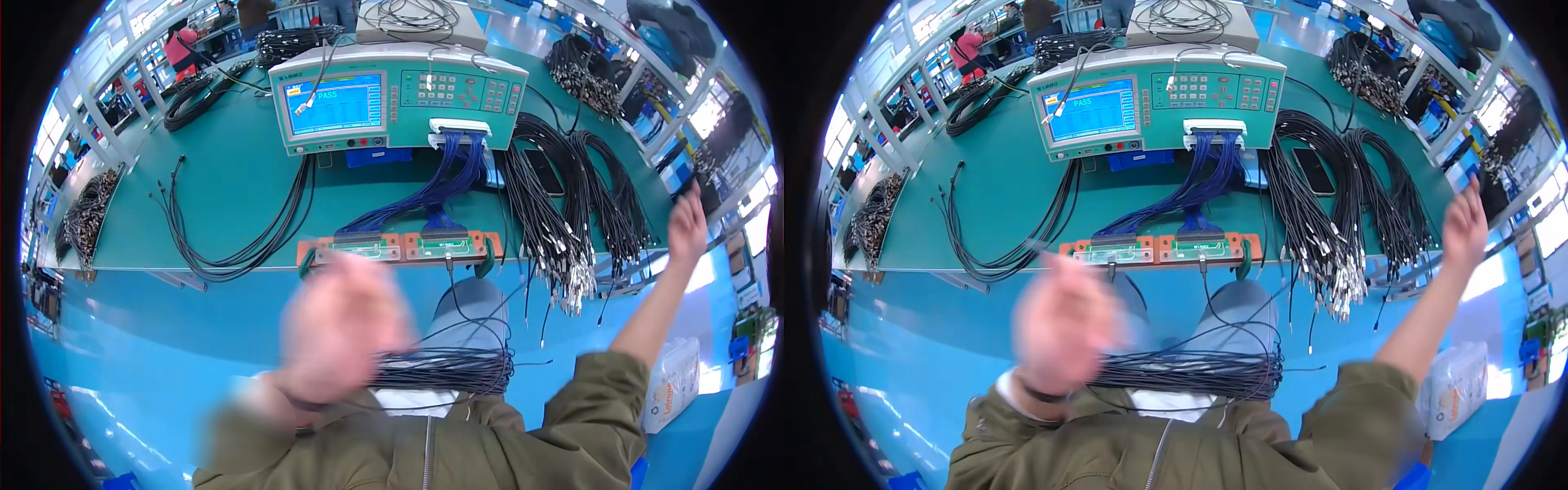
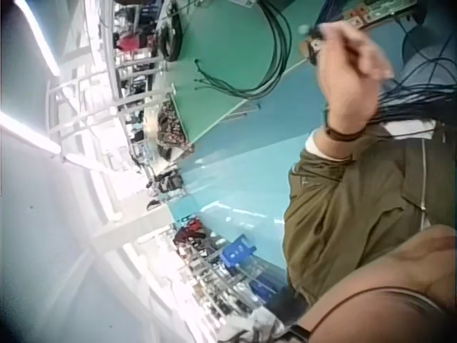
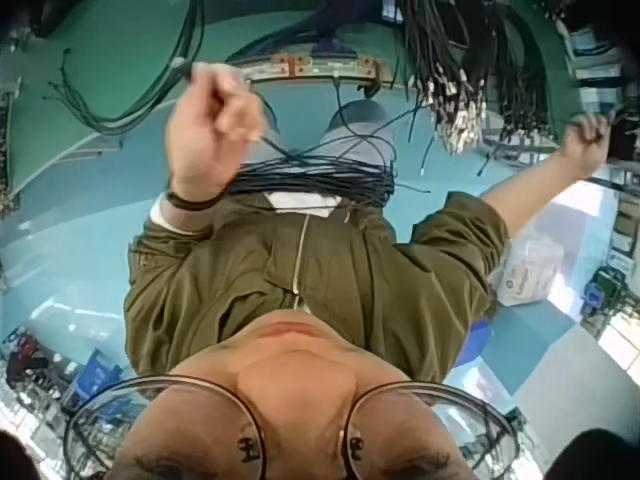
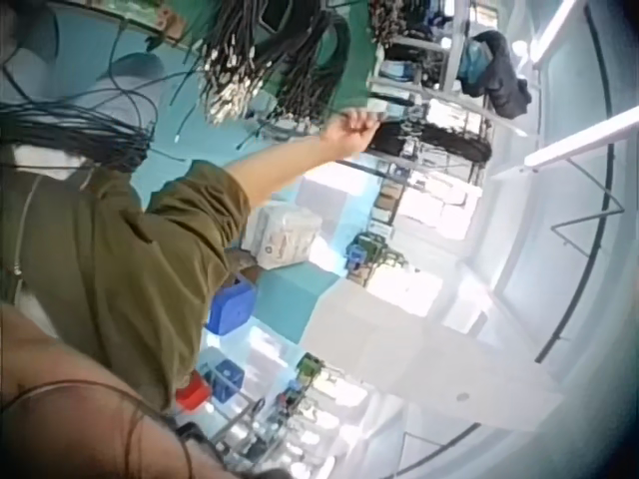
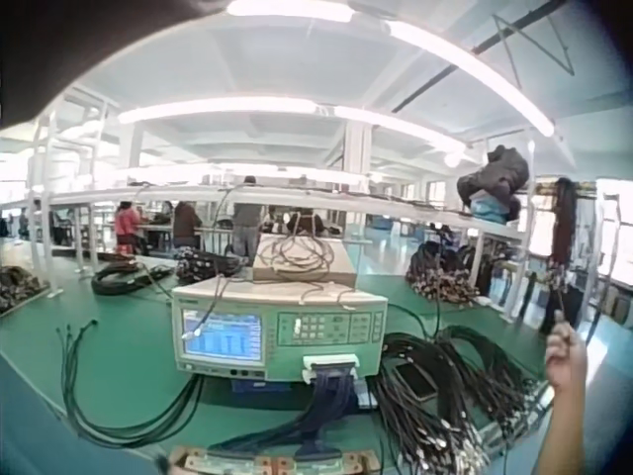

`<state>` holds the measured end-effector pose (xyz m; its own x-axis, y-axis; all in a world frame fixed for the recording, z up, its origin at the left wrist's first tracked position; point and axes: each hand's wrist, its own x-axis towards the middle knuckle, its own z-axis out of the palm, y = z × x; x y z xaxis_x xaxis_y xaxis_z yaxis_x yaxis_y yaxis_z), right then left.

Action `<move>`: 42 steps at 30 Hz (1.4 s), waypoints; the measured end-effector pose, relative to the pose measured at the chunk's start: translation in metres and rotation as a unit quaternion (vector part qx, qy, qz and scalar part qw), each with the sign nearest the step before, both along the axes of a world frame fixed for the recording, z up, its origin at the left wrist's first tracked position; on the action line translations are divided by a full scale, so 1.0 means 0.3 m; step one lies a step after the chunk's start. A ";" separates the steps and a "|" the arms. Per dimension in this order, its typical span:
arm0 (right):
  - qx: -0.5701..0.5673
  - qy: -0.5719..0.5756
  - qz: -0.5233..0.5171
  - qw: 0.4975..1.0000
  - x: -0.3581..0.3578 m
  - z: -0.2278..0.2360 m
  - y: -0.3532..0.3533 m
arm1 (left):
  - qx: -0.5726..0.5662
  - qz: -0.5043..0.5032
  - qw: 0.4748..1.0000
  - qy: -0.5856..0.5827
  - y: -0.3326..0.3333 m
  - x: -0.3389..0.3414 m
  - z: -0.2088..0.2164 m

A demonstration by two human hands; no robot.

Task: Testing the continuity and functionality of cable harnesses using an electronic testing machine.

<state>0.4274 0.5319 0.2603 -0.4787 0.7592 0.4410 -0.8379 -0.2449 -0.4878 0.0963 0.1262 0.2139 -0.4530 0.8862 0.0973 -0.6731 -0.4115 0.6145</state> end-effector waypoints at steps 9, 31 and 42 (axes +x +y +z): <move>-0.247 0.015 -0.159 0.956 0.692 -0.463 -0.227 | -0.032 0.371 0.919 -0.128 -0.659 -0.619 -0.248; -0.020 -0.494 0.023 0.869 -0.759 -0.675 -0.793 | -0.360 0.217 0.817 0.395 0.011 -0.146 -0.468; -0.056 -0.496 0.021 0.866 -0.759 -0.694 -0.815 | -0.302 0.208 0.913 0.180 0.101 -0.126 -0.496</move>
